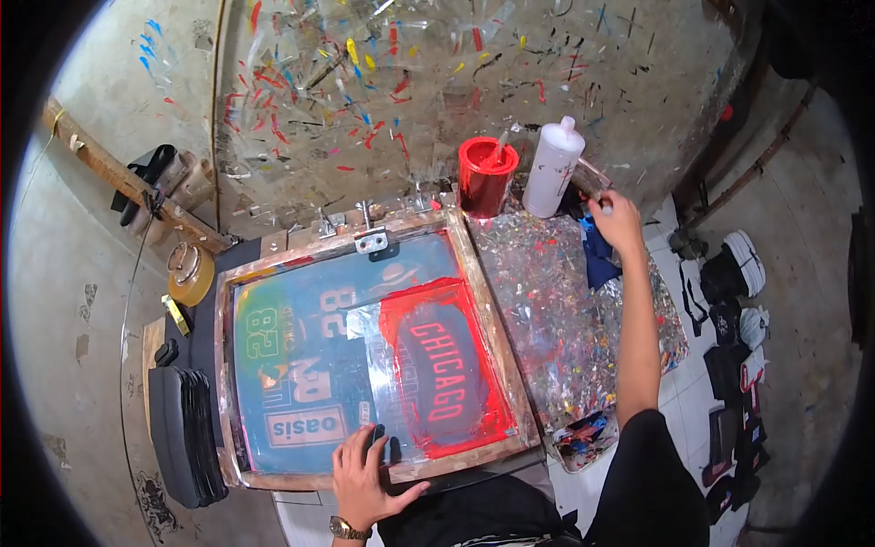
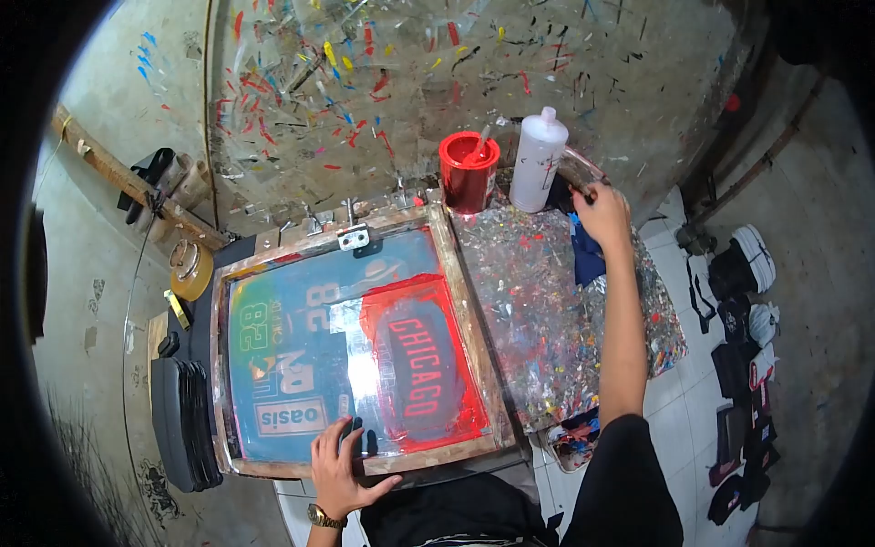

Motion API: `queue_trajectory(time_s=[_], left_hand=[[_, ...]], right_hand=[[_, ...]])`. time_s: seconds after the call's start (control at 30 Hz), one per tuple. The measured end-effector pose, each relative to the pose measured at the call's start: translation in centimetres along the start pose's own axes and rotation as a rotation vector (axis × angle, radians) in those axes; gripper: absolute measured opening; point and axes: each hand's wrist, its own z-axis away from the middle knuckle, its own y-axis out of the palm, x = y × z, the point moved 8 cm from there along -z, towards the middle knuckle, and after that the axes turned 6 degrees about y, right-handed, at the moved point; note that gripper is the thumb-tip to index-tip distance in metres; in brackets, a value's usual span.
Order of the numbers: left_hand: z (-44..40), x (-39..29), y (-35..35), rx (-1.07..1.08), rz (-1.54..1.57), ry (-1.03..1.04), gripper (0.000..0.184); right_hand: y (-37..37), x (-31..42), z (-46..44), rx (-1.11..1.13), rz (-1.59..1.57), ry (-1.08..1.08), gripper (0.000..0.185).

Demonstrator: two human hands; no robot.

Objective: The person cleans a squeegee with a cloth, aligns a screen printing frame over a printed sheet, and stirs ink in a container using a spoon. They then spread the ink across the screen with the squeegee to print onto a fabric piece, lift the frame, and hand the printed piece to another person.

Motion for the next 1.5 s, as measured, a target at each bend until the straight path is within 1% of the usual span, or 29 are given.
queue_trajectory(time_s=[0.03, 0.07, 0.17, 0.2, 0.27, 0.3, 0.37, 0.4, 0.43, 0.53, 0.57, 0.6, 0.63, 0.7, 0.73, 0.87, 0.9, 0.97, 1.0, 1.03, 1.1, 1.13, 1.17, 1.23, 1.27, 1.3, 1.37, 1.4, 1.5], left_hand=[[0.0, -0.1, -0.2, 0.008, -0.015, 0.007, 0.091], [0.0, -0.1, -0.1, 0.017, -0.029, 0.020, 0.092], [-0.1, -0.1, 0.2, 0.046, -0.060, 0.009, 0.091], [-0.1, -0.1, 0.3, 0.051, -0.065, 0.004, 0.091], [0.0, 0.0, 0.3, 0.022, -0.061, 0.008, 0.087], [-0.1, -0.1, 0.3, 0.025, -0.066, 0.004, 0.087], [-0.3, -0.1, 0.2, 0.021, -0.056, 0.001, 0.082], [-0.3, 0.1, 0.2, 0.018, -0.059, -0.017, 0.082], [-0.3, 0.1, 0.2, 0.009, -0.055, -0.011, 0.079], [-0.3, 0.1, 0.2, 0.008, -0.058, -0.019, 0.075], [-0.4, 0.0, 0.1, 0.003, -0.063, -0.001, 0.074], [-0.5, -0.1, 0.0, 0.001, -0.051, -0.002, 0.073], [-0.5, 0.0, 0.0, 0.004, -0.056, -0.011, 0.073], [-0.4, 0.0, 0.2, 0.037, -0.051, -0.003, 0.072], [-0.4, 0.0, 0.2, 0.044, -0.047, -0.003, 0.071], [-0.3, 0.1, 0.1, 0.025, -0.031, 0.005, 0.067], [-0.3, 0.3, 0.2, 0.026, -0.027, 0.006, 0.067], [0.1, 0.4, 0.5, 0.010, -0.028, 0.009, 0.068], [-0.1, 0.1, 0.2, -0.011, -0.034, 0.029, 0.068], [0.0, 0.2, 0.3, -0.004, -0.030, 0.027, 0.068], [0.6, 0.5, 0.7, -0.020, -0.011, 0.029, 0.065], [0.6, 0.3, 0.4, -0.076, 0.006, 0.075, 0.061], [0.7, 0.7, 0.8, -0.079, 0.004, 0.061, 0.061], [1.6, 0.7, 0.7, -0.113, 0.034, 0.091, 0.058], [1.3, 0.0, 0.0, -0.134, 0.042, 0.129, 0.053], [1.4, 0.1, 0.1, -0.136, 0.040, 0.115, 0.053], [2.0, 0.2, 0.4, -0.157, 0.048, 0.152, 0.050], [2.0, 0.1, 0.2, -0.169, 0.056, 0.169, 0.047], [2.1, 0.1, 0.1, -0.192, 0.060, 0.184, 0.046]], right_hand=[[1.0, -0.6, -1.3, 0.068, -0.079, 0.054, 0.055], [1.9, -0.7, -2.2, 0.074, -0.081, 0.058, 0.055], [3.0, 0.5, -5.1, -0.179, -0.047, -0.176, 0.044], [3.5, 0.6, -6.3, -0.173, -0.052, -0.175, 0.044], [4.7, -0.5, -8.0, -0.159, 0.175, -0.014, 0.052], [5.6, -1.5, -8.1, -0.153, 0.171, -0.014, 0.052], [7.4, -2.2, -8.7, -0.210, 0.284, -0.173, 0.041], [7.9, -3.2, -9.9, -0.051, 0.311, -0.036, 0.036], [7.6, -2.7, -9.6, -0.034, 0.308, -0.053, 0.030], [6.6, -1.6, -8.1, -0.031, 0.368, -0.050, 0.026], [6.1, -1.4, -7.8, -0.058, 0.370, -0.043, 0.026], [5.8, -1.6, -7.7, -0.056, 0.381, -0.013, 0.030], [5.7, -1.6, -7.5, -0.048, 0.375, -0.017, 0.030], [3.2, -1.5, -6.6, -0.283, 0.157, -0.052, 0.031], [2.6, -1.7, -6.5, -0.279, 0.153, -0.054, 0.031], [-3.0, -5.5, -3.3, -0.625, -0.143, 0.087, 0.036], [-3.7, -6.9, -2.6, -0.625, -0.139, 0.087, 0.036], [-4.6, -11.8, -0.3, -0.573, -0.739, 0.099, 0.040], [-4.8, -10.2, 2.5, -0.437, -0.958, 0.090, 0.040], [-5.6, -5.8, 6.5, -0.297, -1.178, 0.078, 0.040], [-7.0, 2.4, 14.2, -0.125, -0.930, -0.083, 0.039], [-6.9, 4.8, 18.2, -0.091, -0.852, -0.092, 0.038], [-6.7, 6.9, 21.5, -0.055, -0.779, -0.106, 0.038], [-6.0, 12.1, 26.8, 0.279, -0.478, -0.177, 0.038], [-5.9, 14.8, 28.7, 0.324, -0.409, -0.398, 0.039], [-5.7, 17.0, 30.8, 0.369, -0.336, -0.620, 0.041], [-4.4, 18.8, 33.9, 0.402, -0.254, -0.781, 0.045], [-4.2, 19.6, 35.1, 0.413, -0.219, -0.828, 0.041], [-2.9, 20.1, 37.3, 0.438, -0.138, -0.877, 0.039]])
